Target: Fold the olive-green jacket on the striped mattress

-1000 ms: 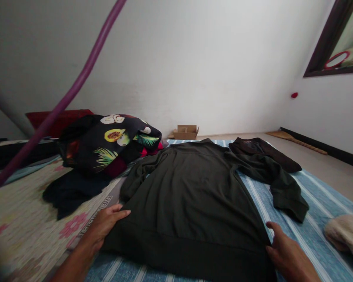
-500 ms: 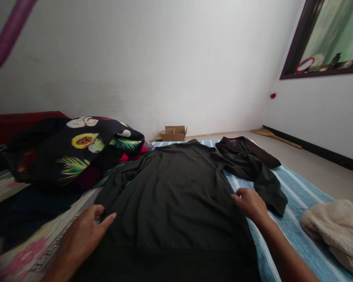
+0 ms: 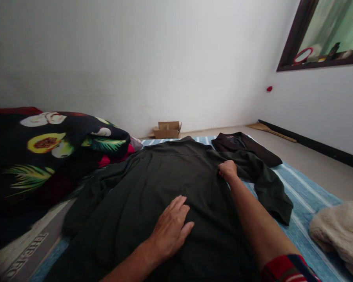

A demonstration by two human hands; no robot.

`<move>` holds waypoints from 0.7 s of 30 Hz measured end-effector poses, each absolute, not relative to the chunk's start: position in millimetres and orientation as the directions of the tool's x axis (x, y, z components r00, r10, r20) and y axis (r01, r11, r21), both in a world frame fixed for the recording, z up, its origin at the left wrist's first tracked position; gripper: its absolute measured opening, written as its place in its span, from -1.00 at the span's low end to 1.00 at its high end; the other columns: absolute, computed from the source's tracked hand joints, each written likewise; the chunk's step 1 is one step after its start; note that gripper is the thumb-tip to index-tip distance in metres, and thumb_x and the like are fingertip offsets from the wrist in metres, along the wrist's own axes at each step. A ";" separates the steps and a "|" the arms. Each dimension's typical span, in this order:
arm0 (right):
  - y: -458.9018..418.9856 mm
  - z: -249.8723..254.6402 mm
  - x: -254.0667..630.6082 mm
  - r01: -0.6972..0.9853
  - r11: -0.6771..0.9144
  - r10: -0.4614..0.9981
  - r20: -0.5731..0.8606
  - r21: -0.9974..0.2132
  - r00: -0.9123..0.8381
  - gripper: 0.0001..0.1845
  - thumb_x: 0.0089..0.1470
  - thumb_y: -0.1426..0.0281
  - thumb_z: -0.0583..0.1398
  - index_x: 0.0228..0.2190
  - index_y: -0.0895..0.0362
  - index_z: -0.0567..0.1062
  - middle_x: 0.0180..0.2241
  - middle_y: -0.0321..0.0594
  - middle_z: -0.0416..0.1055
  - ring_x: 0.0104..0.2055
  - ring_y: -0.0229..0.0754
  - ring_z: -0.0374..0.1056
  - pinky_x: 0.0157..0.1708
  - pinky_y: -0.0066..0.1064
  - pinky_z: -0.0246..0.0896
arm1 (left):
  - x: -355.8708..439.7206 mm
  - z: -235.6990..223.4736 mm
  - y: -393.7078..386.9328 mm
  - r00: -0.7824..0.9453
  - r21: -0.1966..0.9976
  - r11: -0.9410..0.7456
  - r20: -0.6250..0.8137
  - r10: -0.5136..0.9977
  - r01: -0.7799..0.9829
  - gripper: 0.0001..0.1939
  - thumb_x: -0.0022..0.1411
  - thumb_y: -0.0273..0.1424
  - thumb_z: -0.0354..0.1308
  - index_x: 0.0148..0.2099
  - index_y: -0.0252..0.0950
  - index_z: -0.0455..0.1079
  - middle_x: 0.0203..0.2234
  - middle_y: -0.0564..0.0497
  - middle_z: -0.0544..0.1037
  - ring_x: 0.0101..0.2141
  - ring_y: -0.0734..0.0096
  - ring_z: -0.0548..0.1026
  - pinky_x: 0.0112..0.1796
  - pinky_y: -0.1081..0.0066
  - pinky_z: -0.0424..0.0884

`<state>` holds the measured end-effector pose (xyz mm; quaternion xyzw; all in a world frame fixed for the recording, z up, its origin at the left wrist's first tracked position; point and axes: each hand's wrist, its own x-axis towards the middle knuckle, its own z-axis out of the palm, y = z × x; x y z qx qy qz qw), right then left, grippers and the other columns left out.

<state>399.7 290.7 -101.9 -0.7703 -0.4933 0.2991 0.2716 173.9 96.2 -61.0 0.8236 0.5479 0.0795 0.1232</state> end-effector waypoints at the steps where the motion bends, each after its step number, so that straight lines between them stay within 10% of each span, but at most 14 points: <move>1: 290.8 -99.9 404.1 0.644 -0.359 0.925 -0.165 -0.676 0.343 -0.71 0.11 0.26 0.15 -0.23 0.24 0.43 -0.21 -0.12 0.39 -0.21 -0.15 0.36 -0.24 -0.26 0.30 | 180.7 -63.7 100.8 0.396 0.302 -0.369 -0.033 0.918 0.879 -0.60 0.15 -0.30 0.05 0.01 -0.38 0.30 0.18 -0.24 0.17 0.20 0.07 0.05 0.13 0.09 0.09; 13: 276.2 -109.2 424.8 0.873 -0.339 0.941 -0.129 -0.350 0.313 -0.62 0.04 0.14 0.07 -0.28 0.15 0.48 -0.17 0.01 0.42 -0.09 0.07 0.35 -0.22 -0.23 0.26 | 188.9 -119.3 88.5 0.507 0.390 -0.445 -0.067 0.859 0.806 -0.20 0.14 0.14 -0.18 0.29 -0.20 -0.03 0.29 -0.15 -0.17 0.26 0.07 -0.30 0.16 -0.09 -0.26; 21: 270.5 -105.6 420.3 0.899 -0.339 0.940 -0.139 -0.278 0.311 -0.70 -0.04 0.42 0.07 -0.25 0.16 0.47 -0.18 0.02 0.44 -0.14 0.04 0.39 -0.31 -0.31 0.28 | 196.4 -115.9 74.2 0.502 0.437 -0.419 -0.090 0.860 0.796 -0.11 0.06 0.21 -0.16 0.30 -0.20 -0.06 0.29 -0.18 -0.22 0.25 0.03 -0.37 0.14 -0.15 -0.36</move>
